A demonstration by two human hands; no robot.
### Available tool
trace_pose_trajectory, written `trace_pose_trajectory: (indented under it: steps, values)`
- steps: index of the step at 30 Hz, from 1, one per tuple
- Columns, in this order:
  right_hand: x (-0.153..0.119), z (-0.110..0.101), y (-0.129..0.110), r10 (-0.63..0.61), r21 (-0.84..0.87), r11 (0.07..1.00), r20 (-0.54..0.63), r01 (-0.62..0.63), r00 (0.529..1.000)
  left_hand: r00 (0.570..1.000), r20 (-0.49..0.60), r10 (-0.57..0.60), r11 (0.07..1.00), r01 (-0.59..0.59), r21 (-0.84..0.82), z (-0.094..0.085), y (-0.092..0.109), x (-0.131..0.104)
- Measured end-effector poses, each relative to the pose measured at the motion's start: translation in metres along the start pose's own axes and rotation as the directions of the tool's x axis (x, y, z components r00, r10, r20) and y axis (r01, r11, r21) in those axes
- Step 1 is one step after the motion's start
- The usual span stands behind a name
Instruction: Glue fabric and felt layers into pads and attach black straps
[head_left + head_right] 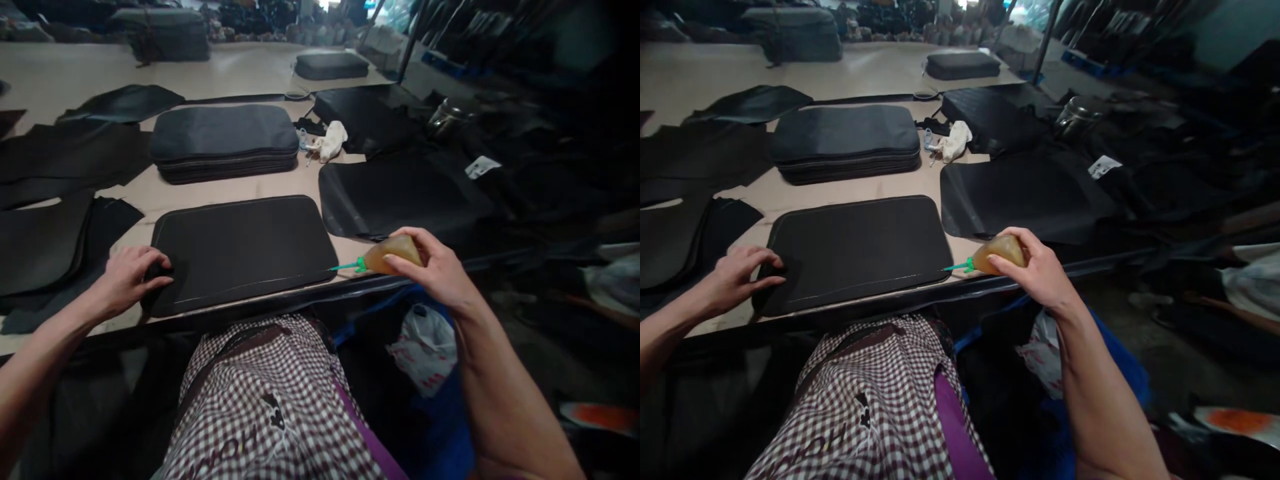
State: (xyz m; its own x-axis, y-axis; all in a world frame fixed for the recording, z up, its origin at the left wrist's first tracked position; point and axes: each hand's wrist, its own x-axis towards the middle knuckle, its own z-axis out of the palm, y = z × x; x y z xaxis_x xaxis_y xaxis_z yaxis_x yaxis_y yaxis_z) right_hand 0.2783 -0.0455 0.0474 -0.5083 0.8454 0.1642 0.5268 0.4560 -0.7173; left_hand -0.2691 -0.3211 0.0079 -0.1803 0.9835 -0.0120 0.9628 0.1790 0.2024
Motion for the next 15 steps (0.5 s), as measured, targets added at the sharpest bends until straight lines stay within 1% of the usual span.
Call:
trace_pose_trajectory:
  steps: [2,3,5,7,9,11,13,15]
  values:
    - [-0.008,-0.009,0.016,0.045,0.053,0.998,-0.048,-0.042,0.998,1.0,0.004,0.025,1.0,-0.025,-0.012,-0.005,0.011,0.005]
    - [-0.012,-0.012,0.022,0.059,0.079,0.995,-0.074,-0.053,0.996,0.999,-0.008,0.041,0.999,-0.042,-0.033,-0.008,0.02,0.009]
    - [-0.016,-0.014,0.029,0.077,0.128,0.99,-0.146,-0.059,0.986,0.995,-0.05,0.086,0.991,-0.09,-0.095,-0.01,0.044,0.02]
    - [-0.015,-0.01,0.031,0.099,0.182,0.982,-0.242,-0.055,0.965,0.987,-0.083,0.135,0.975,-0.147,-0.165,-0.007,0.072,0.035]
    - [-0.008,0.001,0.028,0.128,0.241,0.969,-0.317,-0.051,0.94,0.977,-0.087,0.196,0.958,-0.21,-0.194,0.002,0.102,0.054]
    - [0.004,0.018,0.025,0.142,0.299,0.954,-0.355,-0.032,0.924,0.959,-0.07,0.274,0.947,-0.281,-0.158,0.015,0.127,0.075]
    - [0.021,0.037,0.023,0.123,0.32,0.947,-0.369,0.002,0.921,0.94,-0.039,0.338,0.939,-0.34,-0.06,0.03,0.144,0.094]
    - [0.038,0.055,0.022,0.08,0.29,0.956,-0.392,0.04,0.916,0.934,0.012,0.357,0.933,-0.357,0.05,0.042,0.153,0.109]
